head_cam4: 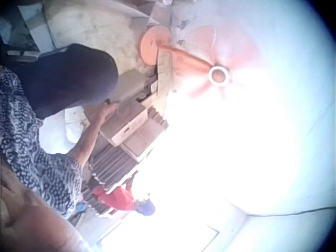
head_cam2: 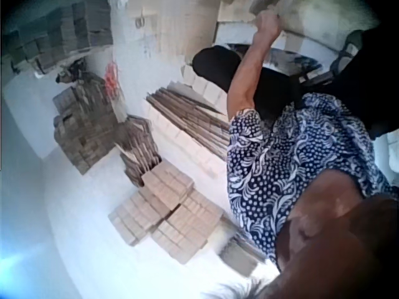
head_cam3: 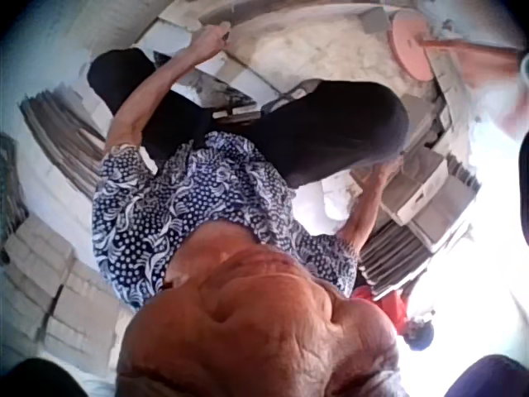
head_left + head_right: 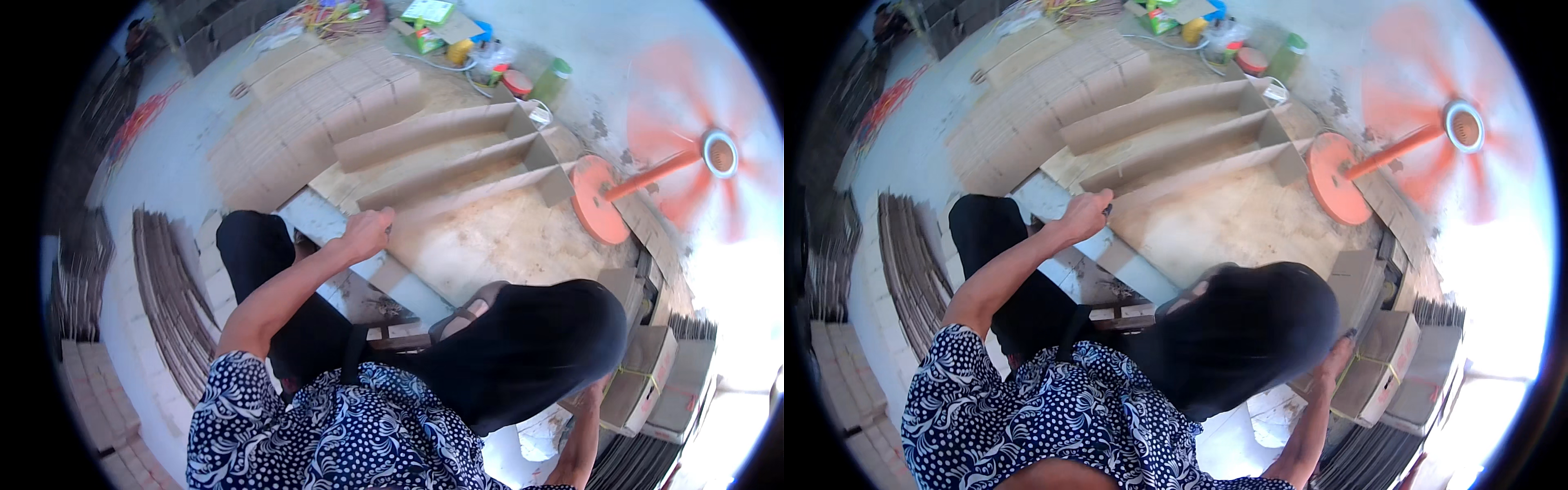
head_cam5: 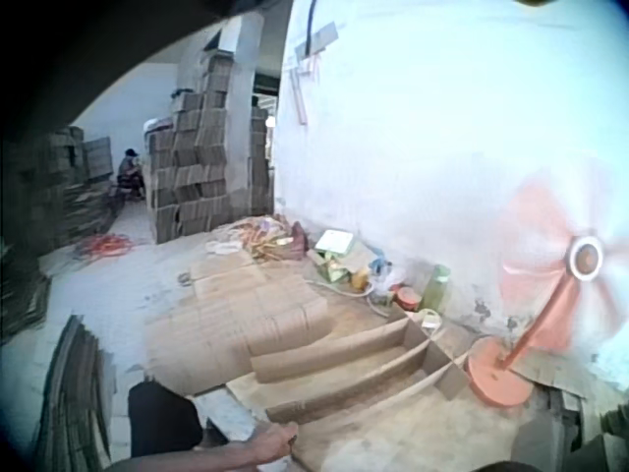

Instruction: The person sits on the floor and assembles a wooden frame by inserting thin wooden sticks into pre-cut slots. They repeatedly pick up sticks, align them with the frame, and press them into place, occasionally adjusting the frame's position.

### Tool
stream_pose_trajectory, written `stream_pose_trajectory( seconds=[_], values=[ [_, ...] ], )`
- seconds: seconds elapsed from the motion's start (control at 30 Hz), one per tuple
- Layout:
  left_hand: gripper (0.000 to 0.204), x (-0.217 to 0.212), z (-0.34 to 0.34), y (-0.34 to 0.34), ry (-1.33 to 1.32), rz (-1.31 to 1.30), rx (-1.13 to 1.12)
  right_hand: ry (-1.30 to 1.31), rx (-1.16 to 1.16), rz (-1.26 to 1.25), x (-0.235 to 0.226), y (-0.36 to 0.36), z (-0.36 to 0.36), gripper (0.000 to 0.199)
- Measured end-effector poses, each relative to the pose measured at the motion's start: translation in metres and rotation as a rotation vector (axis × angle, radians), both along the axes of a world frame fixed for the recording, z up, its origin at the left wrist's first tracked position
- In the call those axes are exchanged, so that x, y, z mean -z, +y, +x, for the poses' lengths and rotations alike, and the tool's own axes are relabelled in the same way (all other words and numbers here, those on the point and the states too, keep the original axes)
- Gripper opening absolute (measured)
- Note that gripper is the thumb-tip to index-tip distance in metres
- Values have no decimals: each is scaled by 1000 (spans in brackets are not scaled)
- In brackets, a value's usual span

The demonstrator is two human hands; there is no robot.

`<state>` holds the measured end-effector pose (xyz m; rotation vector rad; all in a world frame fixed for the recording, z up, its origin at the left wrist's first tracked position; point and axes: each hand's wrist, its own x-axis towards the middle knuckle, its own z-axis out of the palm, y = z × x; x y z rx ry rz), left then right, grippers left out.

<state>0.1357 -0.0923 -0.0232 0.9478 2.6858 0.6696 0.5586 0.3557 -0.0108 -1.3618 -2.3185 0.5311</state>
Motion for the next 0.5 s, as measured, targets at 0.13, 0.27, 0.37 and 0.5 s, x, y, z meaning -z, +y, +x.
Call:
stream_pose_trajectory(
  seconds=[0.13,0.27,0.37,0.5],
  values=[
    [9,15,6,-8,47,21,-23,457,227,-416,-16,-3,-17,16],
    [10,10,21,9,46,103,11,635,272,-488,-42,-18,-42,18],
    [12,11,25,19,24,115,10,484,23,-341,-56,-37,-100,22],
    [12,7,27,16,-31,109,-43,359,-318,-304,-59,-70,-202,27]
  ],
)
